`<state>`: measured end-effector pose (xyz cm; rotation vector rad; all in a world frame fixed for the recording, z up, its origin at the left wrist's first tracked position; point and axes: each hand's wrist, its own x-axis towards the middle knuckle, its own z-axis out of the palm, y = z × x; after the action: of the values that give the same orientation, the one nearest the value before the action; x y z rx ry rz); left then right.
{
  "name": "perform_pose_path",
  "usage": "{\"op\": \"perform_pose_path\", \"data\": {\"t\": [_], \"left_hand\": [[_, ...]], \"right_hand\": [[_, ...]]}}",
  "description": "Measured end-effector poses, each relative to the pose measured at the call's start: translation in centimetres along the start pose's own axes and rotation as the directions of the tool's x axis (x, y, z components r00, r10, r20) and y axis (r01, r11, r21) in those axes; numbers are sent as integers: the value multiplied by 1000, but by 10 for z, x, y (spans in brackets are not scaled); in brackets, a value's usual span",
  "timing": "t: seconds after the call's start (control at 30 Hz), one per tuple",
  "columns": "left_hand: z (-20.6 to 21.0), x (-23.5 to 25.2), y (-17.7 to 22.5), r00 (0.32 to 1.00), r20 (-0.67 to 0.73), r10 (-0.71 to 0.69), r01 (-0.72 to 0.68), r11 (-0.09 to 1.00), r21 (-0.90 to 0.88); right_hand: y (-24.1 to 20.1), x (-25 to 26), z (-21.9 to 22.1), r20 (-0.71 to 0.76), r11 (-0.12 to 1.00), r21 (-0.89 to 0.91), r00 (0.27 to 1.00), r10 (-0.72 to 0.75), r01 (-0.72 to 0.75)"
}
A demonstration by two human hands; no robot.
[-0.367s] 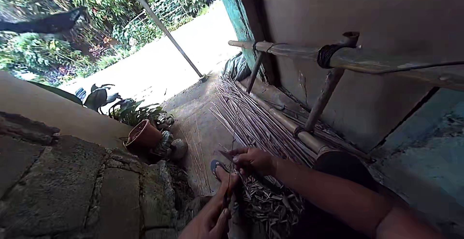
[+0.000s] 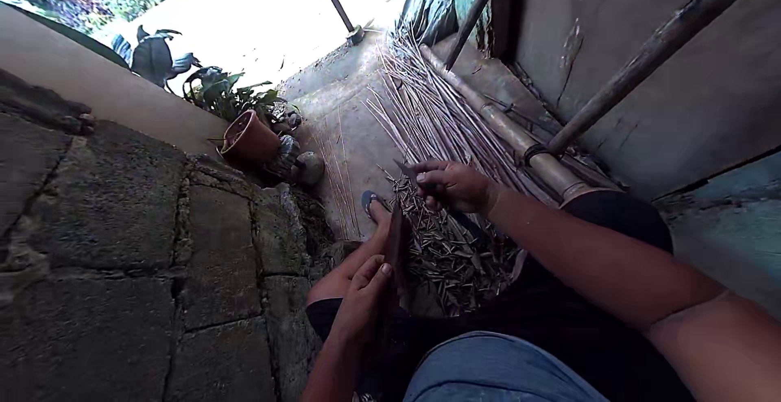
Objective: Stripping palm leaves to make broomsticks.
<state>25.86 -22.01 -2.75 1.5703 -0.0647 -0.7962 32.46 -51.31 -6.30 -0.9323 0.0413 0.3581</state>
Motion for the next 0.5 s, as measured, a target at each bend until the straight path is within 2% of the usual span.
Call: {"op": "perform_pose_path", "data": {"t": [0.1, 0.23, 0.33, 0.5], "left_hand": [[4, 5, 9, 997, -79, -3, 6, 999, 32], [6, 11, 15, 996, -88, 27, -33, 998, -62], [11, 12, 18, 998, -38, 40, -45, 989, -141], [24, 14, 25, 998, -6, 70, -69, 968, -241]], "right_hand": [[13, -5, 11, 148, 989, -128, 985, 92, -73], [23, -10, 20, 436, 971, -238, 893, 112, -5], [26, -13, 24, 510, 969, -246, 853, 111, 21], [16, -18, 29, 543, 950, -278, 839, 35, 140]]}}
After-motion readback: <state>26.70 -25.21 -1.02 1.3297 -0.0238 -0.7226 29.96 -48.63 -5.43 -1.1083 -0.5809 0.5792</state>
